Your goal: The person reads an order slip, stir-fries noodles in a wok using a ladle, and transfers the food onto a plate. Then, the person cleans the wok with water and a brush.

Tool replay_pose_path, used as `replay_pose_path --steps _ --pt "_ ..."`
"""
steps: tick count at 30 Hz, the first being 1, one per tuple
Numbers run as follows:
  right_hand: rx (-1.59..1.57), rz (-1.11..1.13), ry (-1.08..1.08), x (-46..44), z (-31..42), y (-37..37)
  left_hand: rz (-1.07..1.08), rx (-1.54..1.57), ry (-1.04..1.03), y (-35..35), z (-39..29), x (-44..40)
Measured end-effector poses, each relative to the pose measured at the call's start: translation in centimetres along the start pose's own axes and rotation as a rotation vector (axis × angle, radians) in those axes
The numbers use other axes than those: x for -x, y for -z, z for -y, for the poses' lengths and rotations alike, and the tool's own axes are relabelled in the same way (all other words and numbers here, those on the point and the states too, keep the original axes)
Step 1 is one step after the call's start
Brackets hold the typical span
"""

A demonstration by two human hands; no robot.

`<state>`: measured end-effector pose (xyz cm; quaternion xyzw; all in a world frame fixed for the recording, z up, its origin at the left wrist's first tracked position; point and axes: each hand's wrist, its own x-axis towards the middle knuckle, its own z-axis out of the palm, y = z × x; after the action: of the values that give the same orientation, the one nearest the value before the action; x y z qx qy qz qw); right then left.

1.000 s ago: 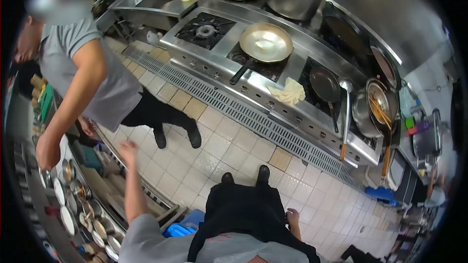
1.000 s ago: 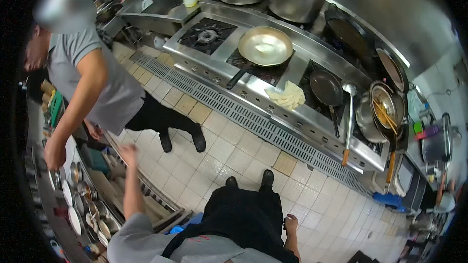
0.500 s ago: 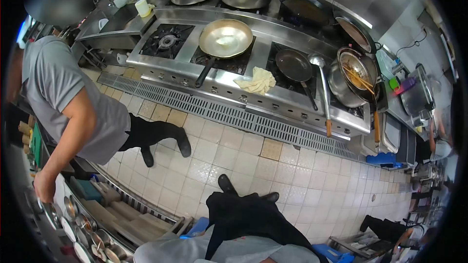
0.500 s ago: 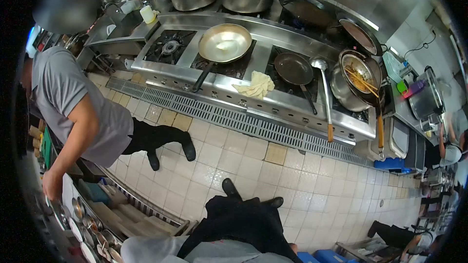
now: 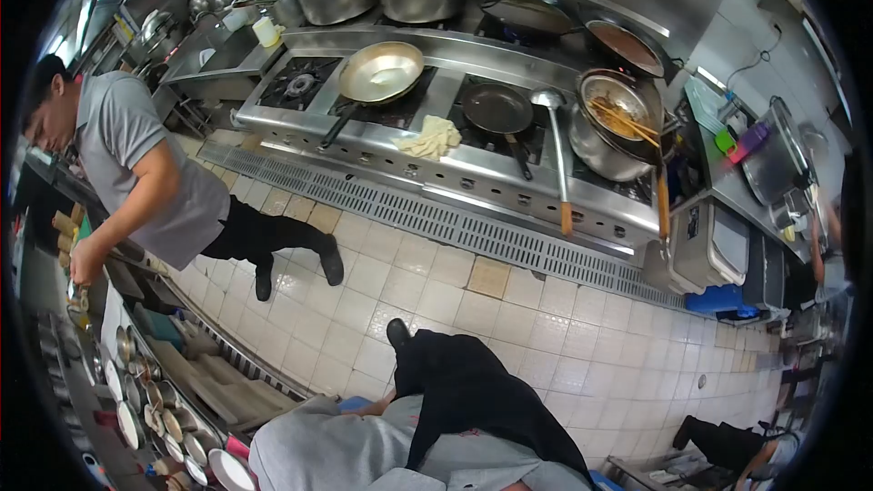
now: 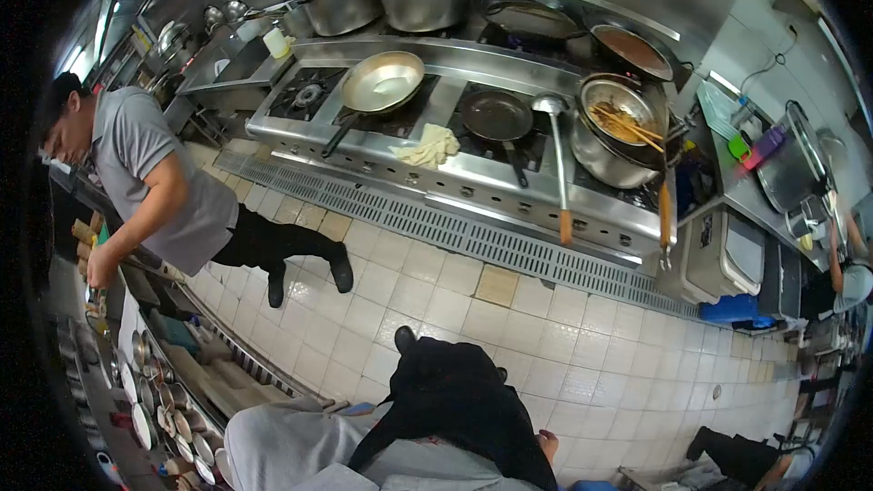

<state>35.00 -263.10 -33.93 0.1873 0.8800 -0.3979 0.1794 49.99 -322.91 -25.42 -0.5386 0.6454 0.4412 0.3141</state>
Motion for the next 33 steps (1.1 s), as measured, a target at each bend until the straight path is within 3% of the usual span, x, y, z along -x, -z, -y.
replay_pose_path --steps 5,9,10,12,16,20,23,24,27,28,29,33 --pt "0.07 0.132 -0.182 1.5 -10.5 4.0 0.069 -0.116 -0.047 -4.4 -3.2 1.3" --pt "-0.127 0.105 -0.595 3.6 -8.5 5.9 0.092 -0.206 -0.08 -5.3 -6.6 1.4" --pt "-0.379 0.12 -0.689 3.9 -7.1 7.3 0.101 -0.236 -0.083 -5.4 -7.6 1.2" --pt "-0.565 0.081 -0.756 4.4 -2.8 9.8 0.124 -0.293 -0.087 -5.9 -9.3 0.7" --pt "-0.248 -0.068 -0.628 1.1 7.8 11.0 0.164 -0.37 -0.093 -6.9 -13.6 -0.8" --pt "-0.237 -0.113 -0.616 -0.5 13.9 13.9 0.207 -0.456 -0.113 -7.9 -20.2 -3.1" --pt "-0.202 -0.17 -0.534 -1.0 15.0 15.7 0.214 -0.484 -0.159 -8.8 -26.6 -4.6" --pt "-0.35 -0.164 -0.645 -1.6 14.5 16.0 0.211 -0.485 -0.18 -9.0 -28.8 -4.9" --pt "-0.462 -0.284 -0.719 -0.8 15.9 16.5 0.198 -0.498 -0.245 -9.6 -35.4 -5.7" --pt "-0.407 -0.325 -0.53 -0.2 12.6 15.2 0.194 -0.5 -0.264 -9.9 -37.4 -5.8" --pt "-0.374 -0.328 -0.511 0.1 11.8 14.9 0.186 -0.503 -0.281 -10.3 -39.0 -6.0" --pt "-0.335 -0.267 -0.65 -1.2 10.5 14.8 0.154 -0.523 -0.324 -11.3 -44.6 -5.4"
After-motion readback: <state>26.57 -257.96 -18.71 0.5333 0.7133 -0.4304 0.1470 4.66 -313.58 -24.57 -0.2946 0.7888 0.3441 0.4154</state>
